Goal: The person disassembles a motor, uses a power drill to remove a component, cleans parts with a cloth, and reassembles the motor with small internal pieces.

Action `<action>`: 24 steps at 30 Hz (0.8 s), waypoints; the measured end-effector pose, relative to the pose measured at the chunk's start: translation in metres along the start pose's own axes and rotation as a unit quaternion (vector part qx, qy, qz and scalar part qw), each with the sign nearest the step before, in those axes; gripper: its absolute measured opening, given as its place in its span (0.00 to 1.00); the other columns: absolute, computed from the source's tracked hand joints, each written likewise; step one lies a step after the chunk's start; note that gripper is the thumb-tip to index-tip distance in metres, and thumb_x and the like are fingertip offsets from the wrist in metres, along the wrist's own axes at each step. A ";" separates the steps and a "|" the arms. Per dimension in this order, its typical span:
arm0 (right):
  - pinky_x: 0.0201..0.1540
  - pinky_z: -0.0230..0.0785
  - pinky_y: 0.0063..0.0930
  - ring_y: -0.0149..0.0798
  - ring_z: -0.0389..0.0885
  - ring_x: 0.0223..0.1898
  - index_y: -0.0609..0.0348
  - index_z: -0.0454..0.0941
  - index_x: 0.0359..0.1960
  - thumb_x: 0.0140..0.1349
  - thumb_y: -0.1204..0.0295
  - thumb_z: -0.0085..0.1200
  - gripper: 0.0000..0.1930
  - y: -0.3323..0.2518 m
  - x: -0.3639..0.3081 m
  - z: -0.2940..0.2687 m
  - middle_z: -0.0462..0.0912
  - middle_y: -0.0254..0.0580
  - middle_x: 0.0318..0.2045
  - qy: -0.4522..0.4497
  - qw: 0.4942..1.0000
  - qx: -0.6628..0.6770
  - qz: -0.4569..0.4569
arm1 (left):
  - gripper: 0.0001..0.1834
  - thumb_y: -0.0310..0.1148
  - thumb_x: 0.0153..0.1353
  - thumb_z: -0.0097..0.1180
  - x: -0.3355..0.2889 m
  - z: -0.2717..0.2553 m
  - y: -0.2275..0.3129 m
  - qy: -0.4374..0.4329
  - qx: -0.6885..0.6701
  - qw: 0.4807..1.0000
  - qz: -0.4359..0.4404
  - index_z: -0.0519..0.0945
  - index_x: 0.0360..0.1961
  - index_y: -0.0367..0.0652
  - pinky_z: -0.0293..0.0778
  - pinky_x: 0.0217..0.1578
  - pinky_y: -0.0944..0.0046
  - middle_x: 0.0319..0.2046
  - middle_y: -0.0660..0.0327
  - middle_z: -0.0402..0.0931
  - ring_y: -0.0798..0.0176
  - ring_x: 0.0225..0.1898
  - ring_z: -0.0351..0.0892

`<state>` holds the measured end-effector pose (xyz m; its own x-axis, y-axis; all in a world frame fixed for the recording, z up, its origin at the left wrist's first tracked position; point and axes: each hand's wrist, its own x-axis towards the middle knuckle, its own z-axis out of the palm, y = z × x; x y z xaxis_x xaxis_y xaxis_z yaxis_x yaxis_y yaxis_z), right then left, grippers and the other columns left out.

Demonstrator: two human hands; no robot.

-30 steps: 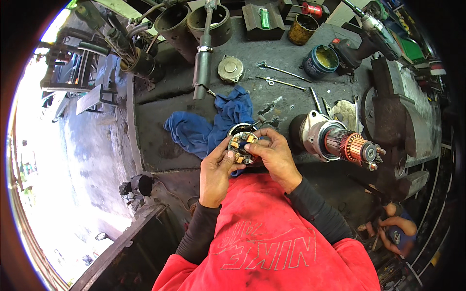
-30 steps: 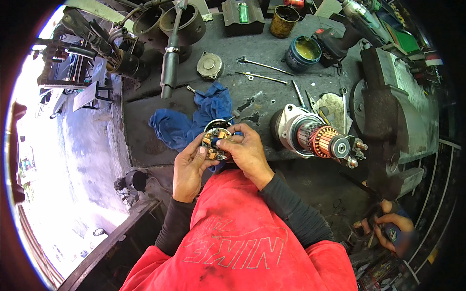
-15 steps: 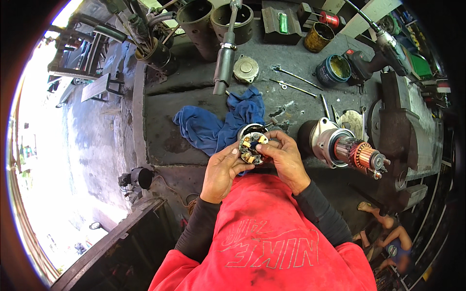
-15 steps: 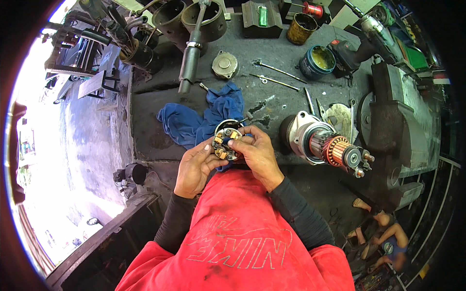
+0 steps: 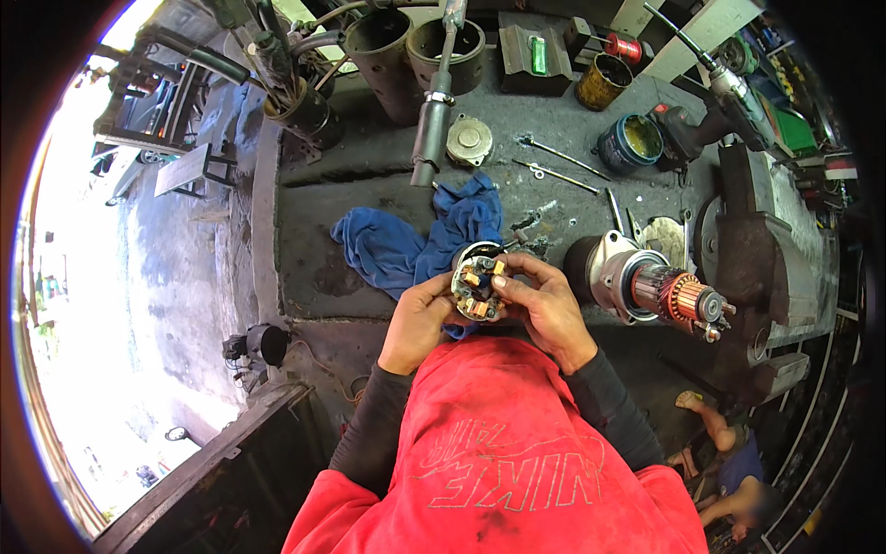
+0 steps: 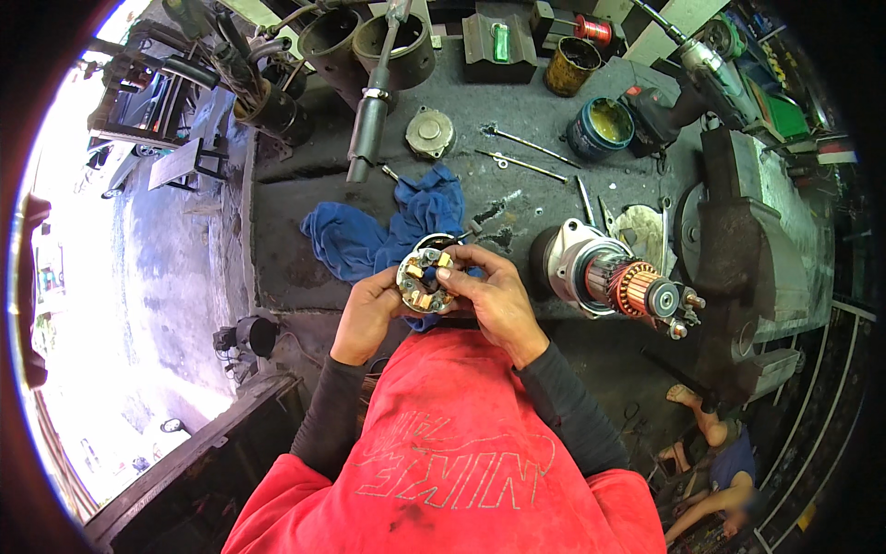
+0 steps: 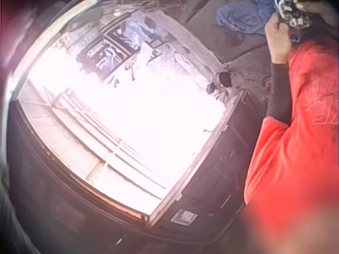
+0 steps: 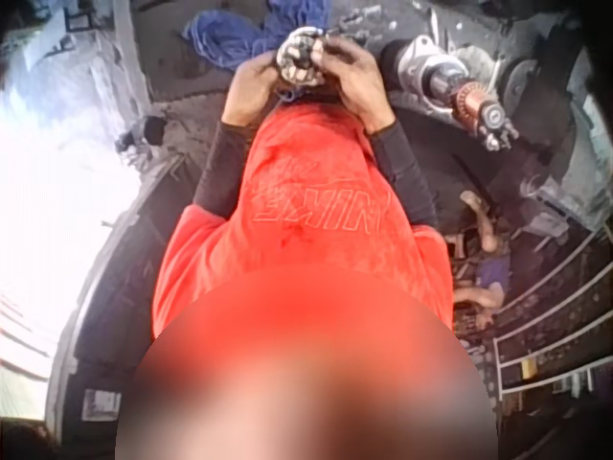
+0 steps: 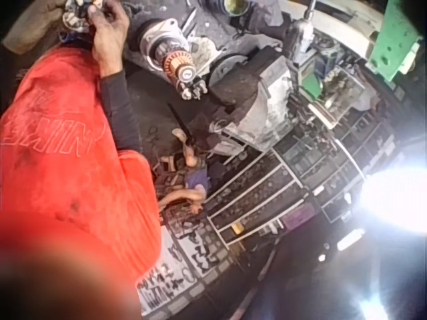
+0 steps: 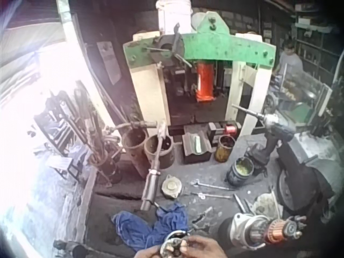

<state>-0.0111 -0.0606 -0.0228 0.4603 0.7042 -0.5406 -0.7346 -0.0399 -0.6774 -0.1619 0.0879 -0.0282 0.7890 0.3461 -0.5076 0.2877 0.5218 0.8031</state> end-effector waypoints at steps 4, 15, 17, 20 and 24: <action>0.38 0.89 0.28 0.33 0.88 0.37 0.69 0.80 0.60 0.72 0.78 0.64 0.17 -0.008 -0.009 -0.006 0.86 0.40 0.41 -0.008 1.000 0.019 -0.017 | 0.16 0.20 0.73 0.57 0.001 0.002 0.002 0.001 0.232 0.971 0.060 0.84 0.60 0.35 0.83 0.45 0.66 0.45 0.62 0.86 0.70 0.41 0.85; 0.34 0.86 0.25 0.29 0.87 0.35 0.71 0.83 0.57 0.71 0.74 0.68 0.17 -0.010 -0.008 -0.026 0.86 0.41 0.41 0.102 0.975 -0.171 -0.102 | 0.16 0.20 0.75 0.59 0.007 -0.012 -0.024 0.030 0.042 0.996 0.072 0.86 0.60 0.34 0.83 0.43 0.69 0.41 0.59 0.87 0.69 0.43 0.86; 0.33 0.86 0.25 0.29 0.87 0.35 0.71 0.84 0.56 0.70 0.74 0.68 0.17 -0.003 -0.007 -0.022 0.83 0.40 0.42 0.108 0.969 -0.189 -0.114 | 0.16 0.21 0.75 0.60 0.005 -0.012 -0.028 0.040 0.057 0.995 0.074 0.86 0.61 0.35 0.83 0.43 0.70 0.42 0.59 0.88 0.70 0.42 0.86; 0.33 0.85 0.24 0.30 0.87 0.36 0.72 0.85 0.54 0.70 0.74 0.68 0.16 0.006 -0.006 -0.016 0.79 0.41 0.45 0.110 0.965 -0.206 -0.121 | 0.16 0.22 0.75 0.60 0.005 -0.011 -0.030 0.050 0.081 0.992 0.082 0.86 0.61 0.35 0.83 0.42 0.70 0.43 0.59 0.88 0.70 0.41 0.86; 0.34 0.84 0.24 0.30 0.87 0.36 0.73 0.84 0.55 0.70 0.74 0.69 0.17 0.012 -0.003 -0.009 0.79 0.42 0.45 0.126 0.945 -0.261 -0.153 | 0.17 0.23 0.76 0.60 0.003 -0.004 -0.029 0.065 0.079 0.992 0.074 0.85 0.63 0.34 0.83 0.39 0.70 0.42 0.59 0.89 0.70 0.38 0.86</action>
<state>-0.0168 -0.0698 -0.0334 0.7639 0.5503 -0.3371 -0.2331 -0.2519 -0.9393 -0.1704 0.0772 -0.0540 0.7552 0.5131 -0.4080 0.2633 0.3327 0.9056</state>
